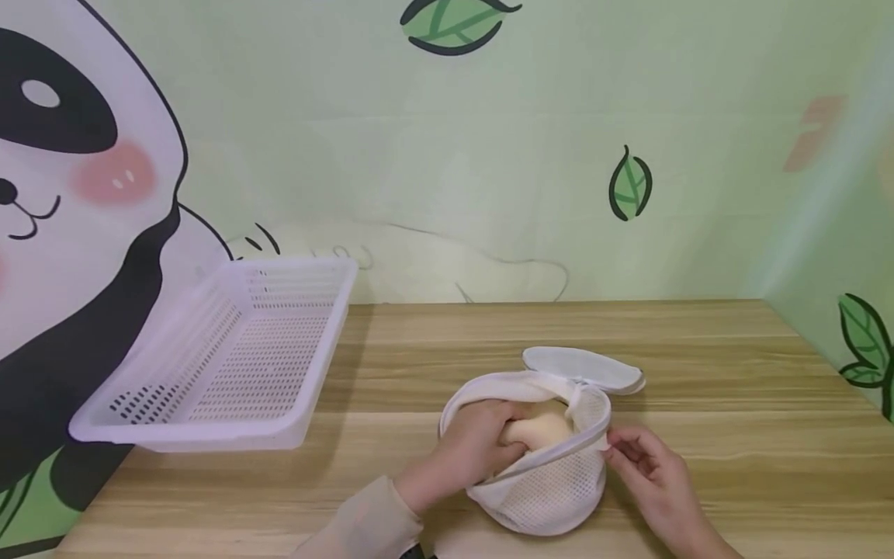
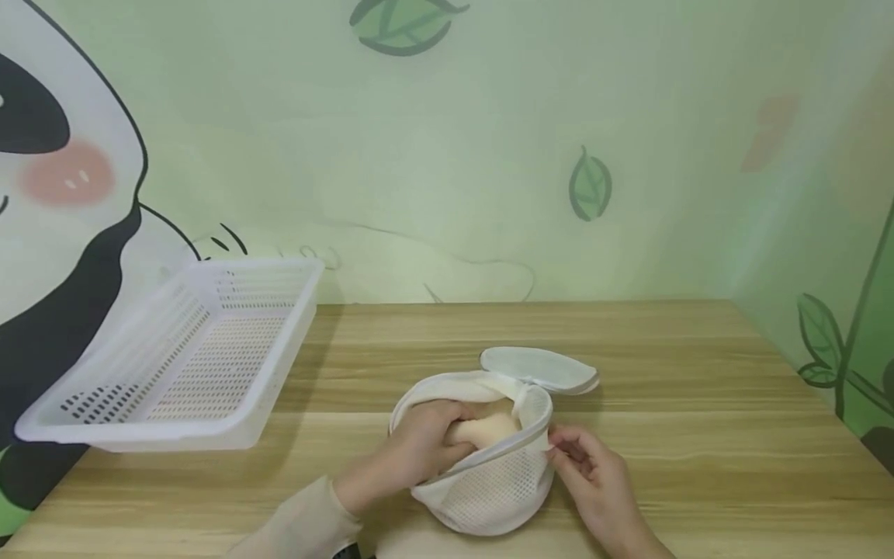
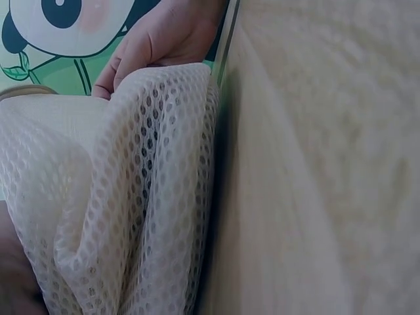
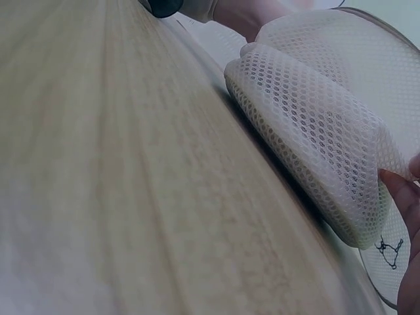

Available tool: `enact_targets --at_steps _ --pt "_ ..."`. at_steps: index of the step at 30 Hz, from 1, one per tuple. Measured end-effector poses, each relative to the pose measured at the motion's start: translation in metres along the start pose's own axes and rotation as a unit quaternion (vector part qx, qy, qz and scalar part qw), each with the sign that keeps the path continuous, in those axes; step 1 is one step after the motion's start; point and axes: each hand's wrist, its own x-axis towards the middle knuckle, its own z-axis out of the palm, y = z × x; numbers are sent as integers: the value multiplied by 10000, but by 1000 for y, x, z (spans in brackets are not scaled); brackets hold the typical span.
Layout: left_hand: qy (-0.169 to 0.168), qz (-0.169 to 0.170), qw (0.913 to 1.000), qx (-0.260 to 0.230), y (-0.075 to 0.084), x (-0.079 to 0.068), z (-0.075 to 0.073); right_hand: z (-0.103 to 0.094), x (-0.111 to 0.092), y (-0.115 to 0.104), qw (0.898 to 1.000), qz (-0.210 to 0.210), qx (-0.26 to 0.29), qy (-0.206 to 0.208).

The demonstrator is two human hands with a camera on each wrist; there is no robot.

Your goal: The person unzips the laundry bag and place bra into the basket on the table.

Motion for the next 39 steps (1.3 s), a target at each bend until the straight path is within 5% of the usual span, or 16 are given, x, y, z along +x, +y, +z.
enact_targets --at_steps 7,13,23,39 --pt "542 133 9982 216 1 -3 2 0 1 0 10000 23 -21 36" --pt "855 122 9962 -84 3 -5 -1 0 2 1 9999 -20 132 8" --pt "277 82 9963 -809 -2 -3 -11 -1 2 1 9997 -26 254 -22" --pt "-761 394 9963 22 -1 -4 -21 0 3 -2 9997 157 -170 94"
